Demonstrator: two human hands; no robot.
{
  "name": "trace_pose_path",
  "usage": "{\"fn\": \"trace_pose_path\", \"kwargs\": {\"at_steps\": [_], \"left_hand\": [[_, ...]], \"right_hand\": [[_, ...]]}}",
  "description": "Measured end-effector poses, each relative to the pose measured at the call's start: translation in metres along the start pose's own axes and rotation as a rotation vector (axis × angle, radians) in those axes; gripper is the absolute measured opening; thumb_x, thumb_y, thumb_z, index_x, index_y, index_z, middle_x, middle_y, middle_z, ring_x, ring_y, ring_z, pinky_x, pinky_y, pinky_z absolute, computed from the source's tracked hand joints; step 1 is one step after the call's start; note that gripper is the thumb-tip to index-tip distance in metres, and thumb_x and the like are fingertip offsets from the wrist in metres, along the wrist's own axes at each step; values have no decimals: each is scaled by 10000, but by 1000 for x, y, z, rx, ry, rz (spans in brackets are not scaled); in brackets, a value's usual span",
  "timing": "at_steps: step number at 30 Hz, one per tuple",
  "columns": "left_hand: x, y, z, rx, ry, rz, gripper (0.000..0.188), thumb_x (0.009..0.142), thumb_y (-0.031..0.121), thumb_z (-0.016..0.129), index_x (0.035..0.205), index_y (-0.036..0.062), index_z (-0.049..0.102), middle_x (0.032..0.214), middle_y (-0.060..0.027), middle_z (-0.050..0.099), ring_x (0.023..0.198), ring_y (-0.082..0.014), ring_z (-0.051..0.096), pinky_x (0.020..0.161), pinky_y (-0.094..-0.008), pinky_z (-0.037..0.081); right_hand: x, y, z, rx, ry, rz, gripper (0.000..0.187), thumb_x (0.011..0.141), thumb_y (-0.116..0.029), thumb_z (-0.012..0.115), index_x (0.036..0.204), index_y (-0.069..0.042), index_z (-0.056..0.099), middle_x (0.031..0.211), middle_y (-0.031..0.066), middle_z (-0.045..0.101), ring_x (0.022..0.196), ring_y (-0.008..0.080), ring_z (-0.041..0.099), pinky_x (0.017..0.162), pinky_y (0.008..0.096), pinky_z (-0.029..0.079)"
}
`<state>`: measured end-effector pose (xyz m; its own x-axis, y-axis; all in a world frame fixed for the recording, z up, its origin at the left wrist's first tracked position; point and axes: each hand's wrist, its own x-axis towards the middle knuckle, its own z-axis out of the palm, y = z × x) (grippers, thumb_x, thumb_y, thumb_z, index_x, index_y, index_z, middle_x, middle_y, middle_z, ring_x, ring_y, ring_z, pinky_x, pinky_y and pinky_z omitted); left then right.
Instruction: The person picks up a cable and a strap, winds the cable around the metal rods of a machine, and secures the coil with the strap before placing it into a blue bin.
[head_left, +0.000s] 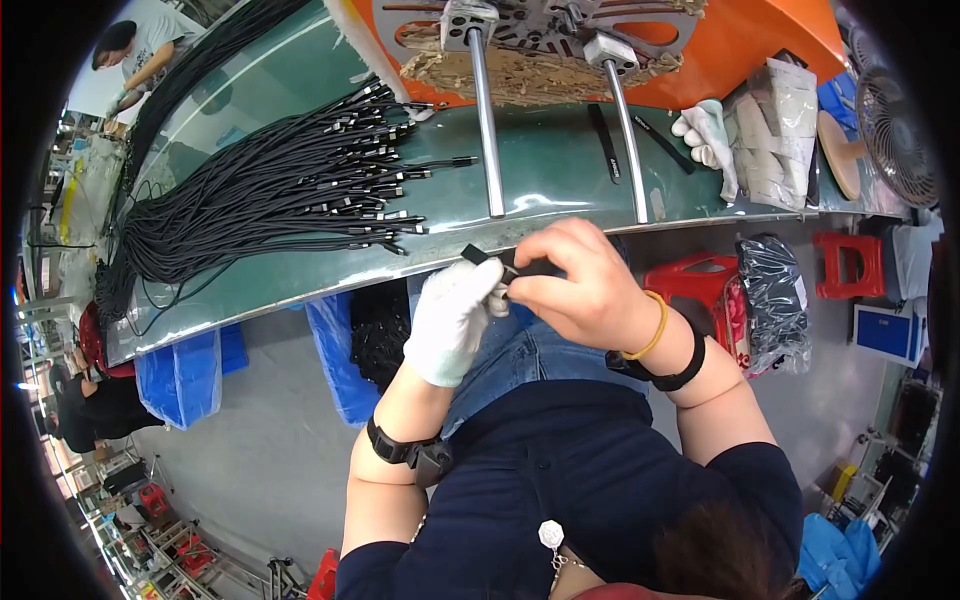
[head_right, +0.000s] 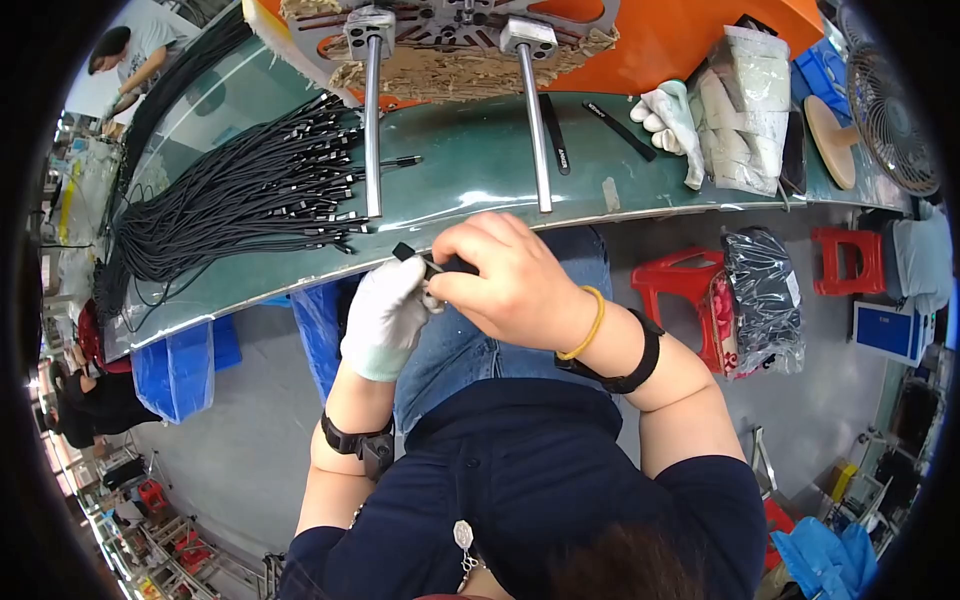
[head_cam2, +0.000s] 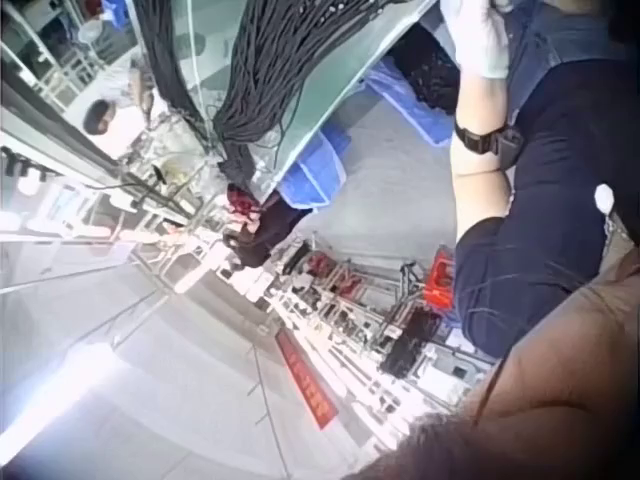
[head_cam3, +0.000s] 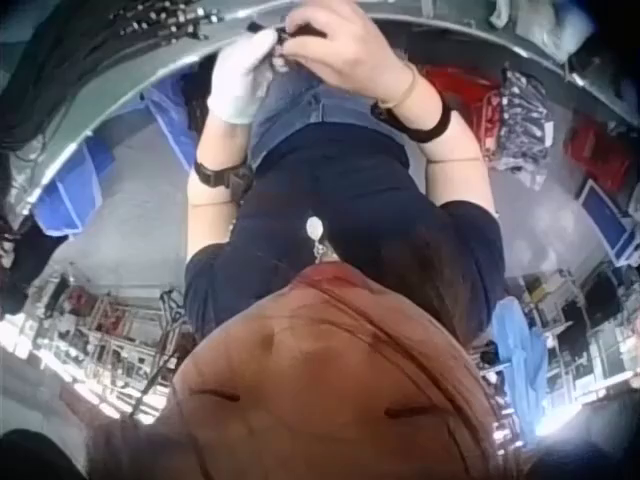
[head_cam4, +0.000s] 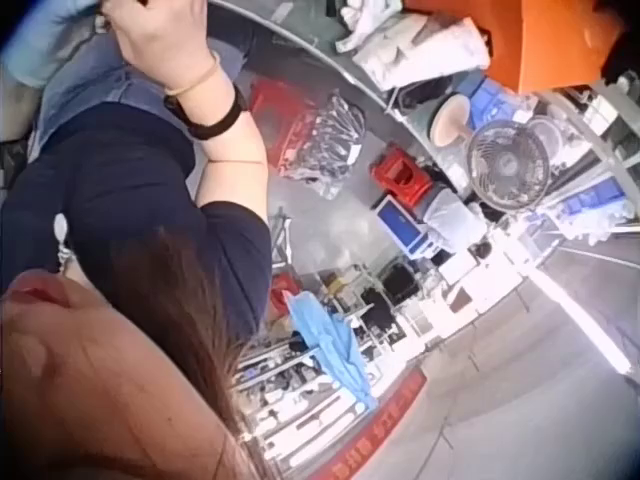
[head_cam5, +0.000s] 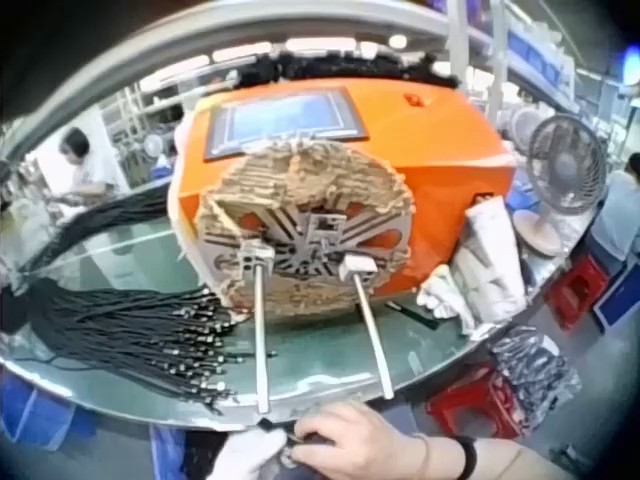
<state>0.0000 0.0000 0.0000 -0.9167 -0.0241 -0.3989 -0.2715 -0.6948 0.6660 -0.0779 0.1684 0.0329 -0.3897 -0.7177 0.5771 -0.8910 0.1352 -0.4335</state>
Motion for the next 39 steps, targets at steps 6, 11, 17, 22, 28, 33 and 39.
{"fn": "trace_pose_path", "kwargs": {"at_steps": [6,11,17,22,28,33,39], "left_hand": [[-6,23,-8,-41,-49,203,191,852,168,591,809,-19,590,672,-46,576,609,-117,531,605,-243,431],[-9,24,-10,227,-46,266,188,850,159,583,817,-24,610,666,-51,584,612,-99,530,609,-227,425],[-11,12,-19,271,-12,246,243,846,202,589,840,-41,579,729,-85,573,623,-131,512,599,-244,407],[-11,13,-13,408,-39,213,198,843,163,581,863,-34,592,758,-72,579,669,-123,533,635,-240,422],[-10,19,-4,593,-83,194,135,836,106,556,873,-14,605,799,-53,575,730,-120,536,671,-242,429],[-11,17,-6,869,-146,423,127,836,87,548,871,-8,623,833,-66,588,754,-147,538,681,-261,429],[-16,16,-6,927,-190,414,112,824,56,536,866,-21,606,837,-65,573,778,-137,531,706,-254,432]], "right_hand": [[-3,17,-23,252,89,-85,256,610,10,660,854,-52,614,882,104,557,748,239,543,667,325,458],[3,23,-24,-75,100,-160,238,626,31,648,854,-13,596,908,156,563,767,268,577,671,340,491],[-25,43,1,-170,65,-47,201,666,44,626,858,-2,590,926,148,581,814,279,590,717,344,496],[-26,49,4,-215,43,147,181,678,33,627,852,3,587,906,122,595,819,282,582,717,332,492],[-15,41,-6,-225,87,94,157,730,22,625,878,5,576,888,118,605,818,245,580,678,300,489],[-21,22,0,555,299,426,124,812,-7,583,934,10,563,830,79,605,750,139,567,615,232,457],[-12,55,13,565,311,898,96,787,-62,608,859,-2,589,710,93,604,571,125,570,547,269,447]]}}
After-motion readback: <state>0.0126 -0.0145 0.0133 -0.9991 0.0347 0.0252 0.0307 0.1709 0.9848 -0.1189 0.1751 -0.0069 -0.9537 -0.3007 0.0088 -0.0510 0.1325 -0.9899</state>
